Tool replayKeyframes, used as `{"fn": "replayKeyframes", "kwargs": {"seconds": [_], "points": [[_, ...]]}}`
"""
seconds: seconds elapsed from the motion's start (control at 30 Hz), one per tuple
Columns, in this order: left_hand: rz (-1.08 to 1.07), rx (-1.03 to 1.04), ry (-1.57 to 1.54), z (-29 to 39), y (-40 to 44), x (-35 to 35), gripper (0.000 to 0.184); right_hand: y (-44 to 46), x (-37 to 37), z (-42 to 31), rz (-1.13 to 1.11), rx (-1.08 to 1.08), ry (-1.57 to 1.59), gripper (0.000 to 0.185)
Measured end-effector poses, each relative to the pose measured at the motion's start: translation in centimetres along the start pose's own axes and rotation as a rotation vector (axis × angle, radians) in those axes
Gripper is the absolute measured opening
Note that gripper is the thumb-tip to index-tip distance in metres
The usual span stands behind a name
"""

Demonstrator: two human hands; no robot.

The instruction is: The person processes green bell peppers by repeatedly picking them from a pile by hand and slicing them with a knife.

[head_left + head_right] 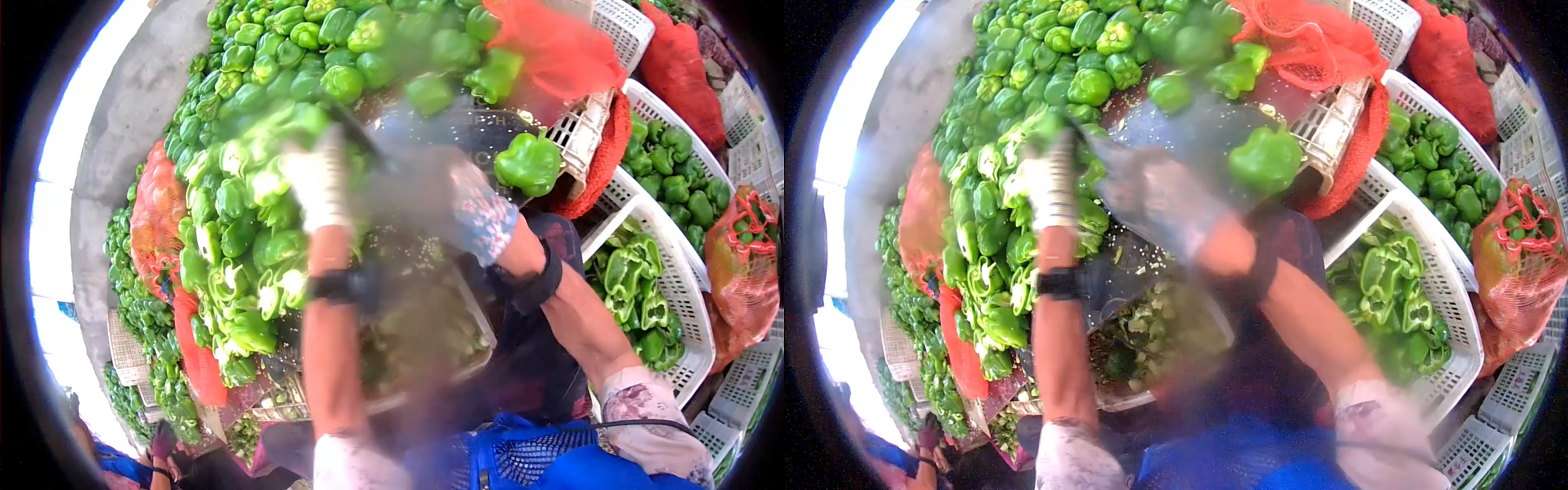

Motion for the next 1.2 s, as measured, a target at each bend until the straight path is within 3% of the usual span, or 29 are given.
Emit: {"fn": "replayKeyframes", "kwargs": {"seconds": [0.03, 0.07, 0.13, 0.17, 0.23, 0.27, 0.33, 0.37, 0.43, 0.47, 0.53, 0.67, 0.73, 0.8, 0.9, 0.93, 1.07, 1.17, 1.2], "points": [[0.133, 0.362, 0.082, 1.6, 3.7, -3.0, 0.066, 1.1, -0.2, -0.4, 0.025, 0.032, 0.024, 0.052], [0.074, 0.276, 0.3, 4.9, 4.7, -4.7, 0.064, 2.4, -0.7, -1.3, 0.048, 0.061, 0.047, 0.051], [0.333, 0.483, 0.973, 5.9, 8.7, -6.7, 0.035, 3.1, -1.4, -0.9, 0.135, 0.078, 0.113, 0.05], [0.411, 0.758, 1.285, 7.7, 8.4, -5.5, 0.039, 2.5, -2.3, 0.0, 0.207, 0.075, 0.156, 0.05], [0.159, 0.83, 1.409, 7.4, 10.4, -1.6, 0.046, 1.2, -4.1, 2.0, 0.244, 0.164, 0.065, 0.051], [-0.145, 0.609, 1.213, 6.1, 12.9, 1.1, 0.051, 0.7, -4.8, 2.9, 0.205, 0.257, -0.06, 0.052], [-0.434, 0.385, 0.994, 0.3, 16.8, 5.9, 0.059, -0.1, -5.6, 4.0, 0.171, 0.375, -0.178, 0.054], [-0.448, 0.377, 1.18, -0.6, 17.8, 8.1, 0.066, -0.4, -5.9, 4.2, 0.174, 0.393, -0.176, 0.055], [-0.552, 0.355, 1.246, -0.5, 18.7, 10.8, 0.079, -0.3, -6.3, 4.7, 0.202, 0.511, -0.08, 0.054], [-0.621, 0.292, 1.317, -0.7, 18.6, 11.9, 0.084, -0.1, -6.2, 4.7, 0.199, 0.464, -0.074, 0.054], [-0.37, 0.277, 1.519, -2.8, 18.8, 13.0, 0.087, 0.3, -6.3, 4.6, 0.194, 0.389, -0.065, 0.054], [-0.344, 0.378, 1.218, -2.2, 17.4, 11.6, 0.084, -0.4, -6.6, 4.7, 0.191, 0.379, -0.088, 0.05], [-0.634, 0.094, 0.4, -2.4, 15.5, 10.4, 0.075, -0.6, -6.7, 4.8, 0.183, 0.372, -0.104, 0.042], [-0.498, 0.221, 0.469, 1.2, 12.2, 7.8, 0.077, -0.4, -7.2, 4.6, 0.246, 0.311, -0.061, 0.041], [-0.535, 0.528, 0.271, 2.0, 5.6, 6.9, 0.08, -0.5, -8.1, 1.9, 0.278, 0.288, -0.075, 0.041], [-0.51, 0.583, 0.387, 1.9, 2.7, 6.7, 0.082, -0.7, -8.4, 1.0, 0.28, 0.293, -0.071, 0.041], [-0.477, 0.489, 0.149, 0.6, -1.8, 5.8, 0.083, -4.3, -8.4, -1.6, 0.269, 0.278, -0.109, 0.045], [-0.337, 0.382, 0.012, 0.0, -3.7, 2.6, 0.079, -7.1, -7.8, -2.7, 0.208, 0.532, 0.026, 0.047], [-0.284, 0.33, -0.036, 0.3, -4.9, 1.0, 0.077, -7.8, -7.7, -2.9, 0.207, 0.508, -0.033, 0.048]]}}
Point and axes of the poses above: each hand's wrist, its own y-axis towards the middle knuckle, its own x-axis out of the palm, z = x × y, the point moved 7 cm from there along y, towards the middle knuckle, and after that the axes turned 15 degrees about y, right-handed, at the moved point
